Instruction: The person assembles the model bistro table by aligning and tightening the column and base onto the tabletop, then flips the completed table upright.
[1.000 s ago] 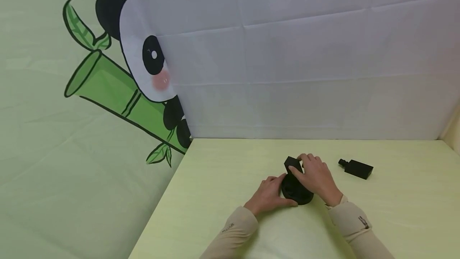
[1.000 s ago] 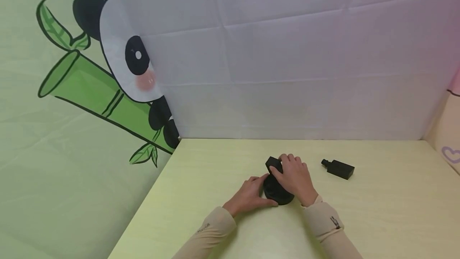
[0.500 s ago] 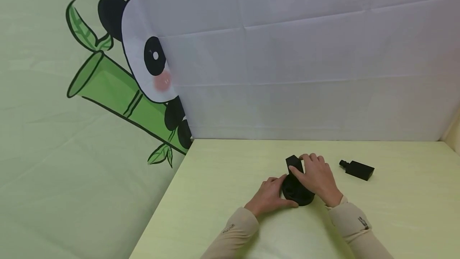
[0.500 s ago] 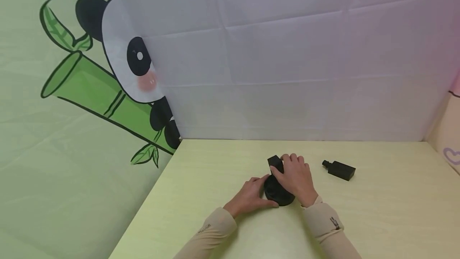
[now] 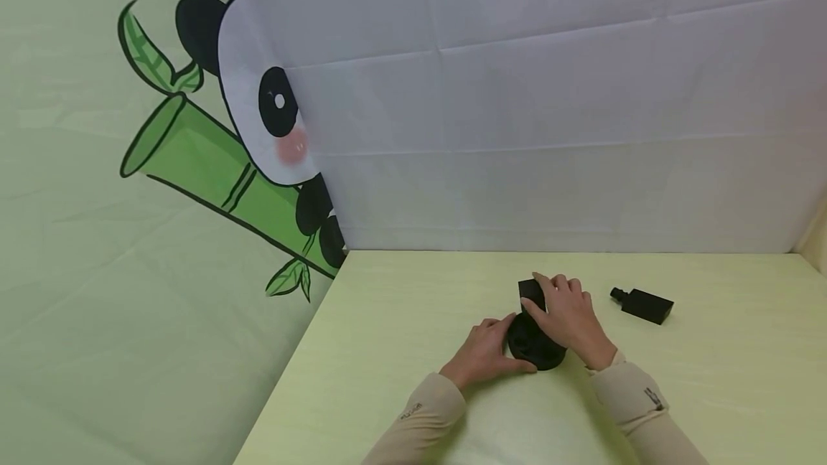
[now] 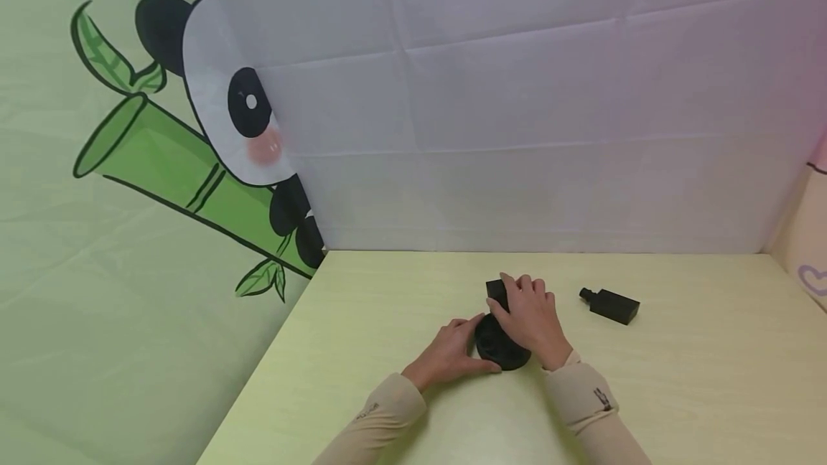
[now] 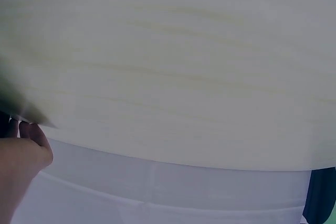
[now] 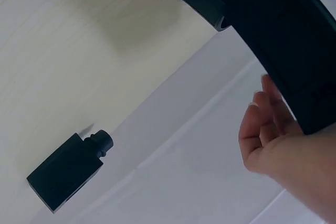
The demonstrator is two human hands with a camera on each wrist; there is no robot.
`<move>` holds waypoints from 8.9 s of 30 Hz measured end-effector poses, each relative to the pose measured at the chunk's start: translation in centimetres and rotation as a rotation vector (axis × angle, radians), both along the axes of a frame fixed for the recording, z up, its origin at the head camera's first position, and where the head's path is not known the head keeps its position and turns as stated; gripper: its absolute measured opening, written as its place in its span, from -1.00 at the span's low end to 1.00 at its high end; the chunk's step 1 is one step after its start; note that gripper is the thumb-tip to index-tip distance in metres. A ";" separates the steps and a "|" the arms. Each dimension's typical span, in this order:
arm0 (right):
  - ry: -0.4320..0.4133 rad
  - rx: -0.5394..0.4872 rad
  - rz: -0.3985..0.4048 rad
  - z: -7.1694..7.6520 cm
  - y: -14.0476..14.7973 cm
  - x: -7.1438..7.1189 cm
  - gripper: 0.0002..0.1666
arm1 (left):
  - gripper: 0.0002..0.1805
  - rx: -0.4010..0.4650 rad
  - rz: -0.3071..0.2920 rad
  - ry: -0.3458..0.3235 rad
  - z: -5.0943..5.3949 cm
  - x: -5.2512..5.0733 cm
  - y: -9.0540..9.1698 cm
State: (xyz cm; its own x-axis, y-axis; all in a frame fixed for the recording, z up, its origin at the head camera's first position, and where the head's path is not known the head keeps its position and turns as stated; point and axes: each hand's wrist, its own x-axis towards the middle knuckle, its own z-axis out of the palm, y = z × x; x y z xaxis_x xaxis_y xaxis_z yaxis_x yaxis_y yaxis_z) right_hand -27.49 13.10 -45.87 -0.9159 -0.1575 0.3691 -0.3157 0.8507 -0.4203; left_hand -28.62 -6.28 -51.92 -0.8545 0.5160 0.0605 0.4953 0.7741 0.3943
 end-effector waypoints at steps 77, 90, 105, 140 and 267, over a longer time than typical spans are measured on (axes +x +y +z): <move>-0.077 0.024 -0.011 0.4 2.1 0.5 -0.41 | 0.08 0.005 0.011 0.002 -0.3 -0.2 0.2; -0.036 -0.012 0.091 0.3 2.3 0.2 -0.53 | 0.07 0.008 0.003 0.016 -0.5 -0.3 0.2; -0.028 -0.013 0.098 0.0 1.8 0.3 -0.51 | 0.08 -0.004 0.003 0.020 -0.4 -0.2 0.2; -0.068 -0.020 0.080 0.2 1.0 -0.5 -0.46 | 0.06 -0.008 0.014 0.006 -0.2 0.1 0.1; -0.213 -0.068 -0.266 -4.2 17.6 1.1 -0.21 | 0.07 -0.016 0.018 0.020 -0.4 0.0 0.1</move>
State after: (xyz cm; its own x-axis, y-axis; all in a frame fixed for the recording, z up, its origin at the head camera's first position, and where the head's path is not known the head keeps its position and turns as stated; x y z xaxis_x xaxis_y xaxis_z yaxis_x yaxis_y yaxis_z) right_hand -26.36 30.71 -50.03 -0.9792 0.1159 0.1663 0.0149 0.8593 -0.5113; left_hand -28.62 -6.15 -52.37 -0.8622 0.5018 0.0697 0.4893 0.7890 0.3716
